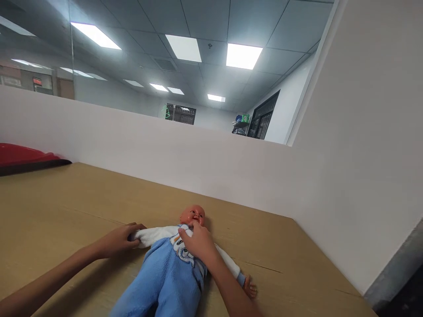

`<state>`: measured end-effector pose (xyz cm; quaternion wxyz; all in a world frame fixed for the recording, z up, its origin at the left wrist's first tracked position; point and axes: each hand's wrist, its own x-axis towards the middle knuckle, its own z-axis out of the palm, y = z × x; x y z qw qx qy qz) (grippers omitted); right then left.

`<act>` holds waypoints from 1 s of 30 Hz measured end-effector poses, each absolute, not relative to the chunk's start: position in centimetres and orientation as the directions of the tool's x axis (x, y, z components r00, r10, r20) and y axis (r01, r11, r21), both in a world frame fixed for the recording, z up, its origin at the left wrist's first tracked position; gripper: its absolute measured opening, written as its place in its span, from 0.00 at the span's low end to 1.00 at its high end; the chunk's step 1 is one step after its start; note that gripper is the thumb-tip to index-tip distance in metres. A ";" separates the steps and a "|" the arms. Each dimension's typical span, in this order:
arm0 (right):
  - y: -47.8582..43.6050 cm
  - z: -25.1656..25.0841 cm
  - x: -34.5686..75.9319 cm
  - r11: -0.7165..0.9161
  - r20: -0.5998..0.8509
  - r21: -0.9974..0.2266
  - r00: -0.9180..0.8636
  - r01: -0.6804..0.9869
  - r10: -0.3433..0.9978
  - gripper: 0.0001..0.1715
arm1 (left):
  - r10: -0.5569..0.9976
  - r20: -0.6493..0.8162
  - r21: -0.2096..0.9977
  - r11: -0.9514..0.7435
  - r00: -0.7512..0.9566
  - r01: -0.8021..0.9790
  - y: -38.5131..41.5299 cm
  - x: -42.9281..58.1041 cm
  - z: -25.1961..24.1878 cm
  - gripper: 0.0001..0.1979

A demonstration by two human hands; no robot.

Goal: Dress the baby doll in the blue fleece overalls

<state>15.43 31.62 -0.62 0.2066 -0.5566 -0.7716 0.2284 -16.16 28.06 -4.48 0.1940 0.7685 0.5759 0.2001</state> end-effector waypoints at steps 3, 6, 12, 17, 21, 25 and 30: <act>30.3 -1.2 18.0 0.267 0.018 -0.657 -0.339 0.705 0.941 0.26 | 0.962 0.087 0.516 -0.267 0.260 0.814 28.0 -15.9 -4.6 0.26; 29.1 -1.7 20.3 0.279 0.033 -0.707 -0.364 0.650 0.931 0.28 | 0.964 0.097 0.494 -0.261 0.246 0.829 27.9 -15.6 -4.8 0.26; 27.7 -3.9 22.9 0.223 0.064 -0.908 -0.410 0.354 0.910 0.31 | 0.975 0.174 0.436 -0.202 0.138 0.877 27.4 -14.2 -5.8 0.28; 26.1 -6.7 25.5 0.194 0.088 -0.896 -0.270 0.399 0.959 0.22 | 0.924 0.352 0.680 -0.363 0.151 0.637 24.0 -10.7 -5.5 0.21; 24.3 -8.5 27.1 0.276 0.195 -0.817 -0.209 0.506 0.958 0.20 | 0.956 0.206 0.928 -0.259 0.211 0.268 22.4 -8.2 -6.1 0.22; 23.4 -10.7 26.4 0.266 0.234 -0.899 -0.133 0.348 0.963 0.25 | 0.961 0.175 0.980 -0.191 0.214 0.057 23.1 -7.8 -7.5 0.24; 23.5 -12.6 25.0 0.161 0.150 -0.986 -0.187 0.043 0.971 0.34 | 0.945 0.226 0.970 -0.240 0.235 0.031 23.4 -8.5 -8.2 0.23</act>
